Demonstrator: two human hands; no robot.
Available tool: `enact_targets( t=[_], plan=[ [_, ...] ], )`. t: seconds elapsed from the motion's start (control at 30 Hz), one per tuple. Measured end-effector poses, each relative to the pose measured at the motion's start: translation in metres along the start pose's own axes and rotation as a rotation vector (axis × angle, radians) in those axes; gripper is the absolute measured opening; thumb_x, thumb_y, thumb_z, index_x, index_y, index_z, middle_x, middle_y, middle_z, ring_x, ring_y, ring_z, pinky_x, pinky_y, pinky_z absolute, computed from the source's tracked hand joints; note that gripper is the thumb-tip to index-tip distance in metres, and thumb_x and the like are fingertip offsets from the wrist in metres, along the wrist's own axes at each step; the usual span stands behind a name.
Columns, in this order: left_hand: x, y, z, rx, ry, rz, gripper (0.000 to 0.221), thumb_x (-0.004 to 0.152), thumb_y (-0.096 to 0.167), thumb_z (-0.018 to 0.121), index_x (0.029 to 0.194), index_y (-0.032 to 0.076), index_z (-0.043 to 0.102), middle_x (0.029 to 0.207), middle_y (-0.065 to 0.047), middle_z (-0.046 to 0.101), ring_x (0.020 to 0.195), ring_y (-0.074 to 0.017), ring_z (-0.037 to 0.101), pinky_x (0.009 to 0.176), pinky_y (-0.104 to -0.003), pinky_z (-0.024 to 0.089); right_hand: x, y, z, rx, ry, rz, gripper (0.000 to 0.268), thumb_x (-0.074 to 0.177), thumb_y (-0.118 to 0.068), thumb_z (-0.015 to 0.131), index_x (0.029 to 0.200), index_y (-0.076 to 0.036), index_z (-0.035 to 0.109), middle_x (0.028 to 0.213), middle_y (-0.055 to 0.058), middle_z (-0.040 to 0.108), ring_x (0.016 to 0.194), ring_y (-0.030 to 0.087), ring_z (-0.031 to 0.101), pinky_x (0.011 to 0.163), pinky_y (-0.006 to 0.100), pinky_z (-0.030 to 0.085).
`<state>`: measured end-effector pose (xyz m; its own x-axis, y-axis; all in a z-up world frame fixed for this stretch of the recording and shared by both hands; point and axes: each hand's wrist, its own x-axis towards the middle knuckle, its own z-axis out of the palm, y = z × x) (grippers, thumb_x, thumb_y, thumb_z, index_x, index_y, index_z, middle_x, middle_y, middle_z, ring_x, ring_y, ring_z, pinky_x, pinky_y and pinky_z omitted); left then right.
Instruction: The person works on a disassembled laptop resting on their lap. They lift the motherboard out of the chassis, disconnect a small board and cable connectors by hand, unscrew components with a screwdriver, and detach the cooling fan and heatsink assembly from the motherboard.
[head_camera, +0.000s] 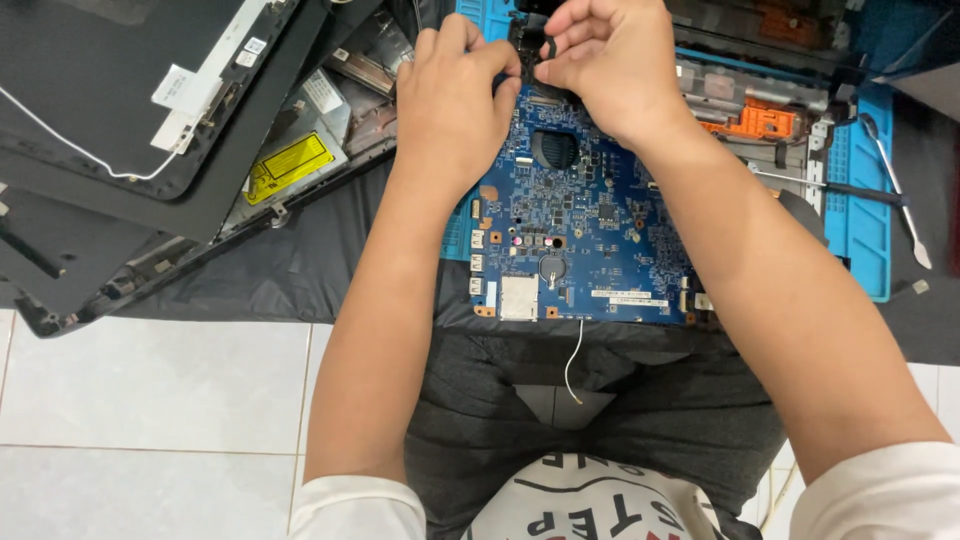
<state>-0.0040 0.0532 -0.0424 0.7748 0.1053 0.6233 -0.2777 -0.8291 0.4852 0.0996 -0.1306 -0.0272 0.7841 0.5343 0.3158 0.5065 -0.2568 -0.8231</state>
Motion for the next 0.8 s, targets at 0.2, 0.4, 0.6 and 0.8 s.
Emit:
enact_targets(
  t=[0.2,0.4,0.6,0.8],
  plan=[
    [0.0,0.001,-0.001,0.009,0.003,-0.001,0.01,0.086,0.02,0.08,0.091,0.017,0.073,0.1,-0.005,0.054,0.101,-0.0287,0.055,0.079,-0.047,0.044,0.001,0.002,-0.002,-0.095,0.052,-0.1,0.027,0.087,0.009,0.087,0.109,-0.001,0.073,0.102,0.006,0.074,0.094,0.011,0.075,0.084,0.025,0.064],
    [0.001,0.001,-0.004,0.006,0.001,-0.01,0.008,0.086,0.019,0.08,0.091,0.016,0.076,0.099,-0.006,0.056,0.098,-0.0295,0.058,0.079,-0.048,0.046,-0.026,-0.057,-0.033,-0.431,-0.031,-0.258,0.038,0.09,-0.003,0.088,0.124,0.003,0.07,0.116,0.013,0.073,0.104,0.022,0.073,0.091,0.033,0.06],
    [0.001,0.004,-0.01,-0.06,0.001,-0.021,0.008,0.088,0.018,0.078,0.096,0.014,0.078,0.099,-0.008,0.062,0.095,-0.0297,0.064,0.081,-0.046,0.052,-0.128,-0.138,-0.061,-0.732,-0.216,-0.199,0.061,0.076,-0.03,0.087,0.127,-0.003,0.067,0.124,0.017,0.068,0.116,0.037,0.064,0.105,0.051,0.048],
    [0.003,0.029,-0.034,-0.045,-0.033,0.036,0.009,0.096,0.021,0.077,0.101,0.013,0.079,0.104,-0.006,0.067,0.102,-0.0308,0.063,0.085,-0.047,0.049,-0.2,-0.139,-0.034,-0.808,-0.308,-0.084,0.069,0.07,-0.036,0.086,0.13,-0.012,0.064,0.145,0.017,0.051,0.133,0.041,0.048,0.107,0.054,0.038]
  ],
)
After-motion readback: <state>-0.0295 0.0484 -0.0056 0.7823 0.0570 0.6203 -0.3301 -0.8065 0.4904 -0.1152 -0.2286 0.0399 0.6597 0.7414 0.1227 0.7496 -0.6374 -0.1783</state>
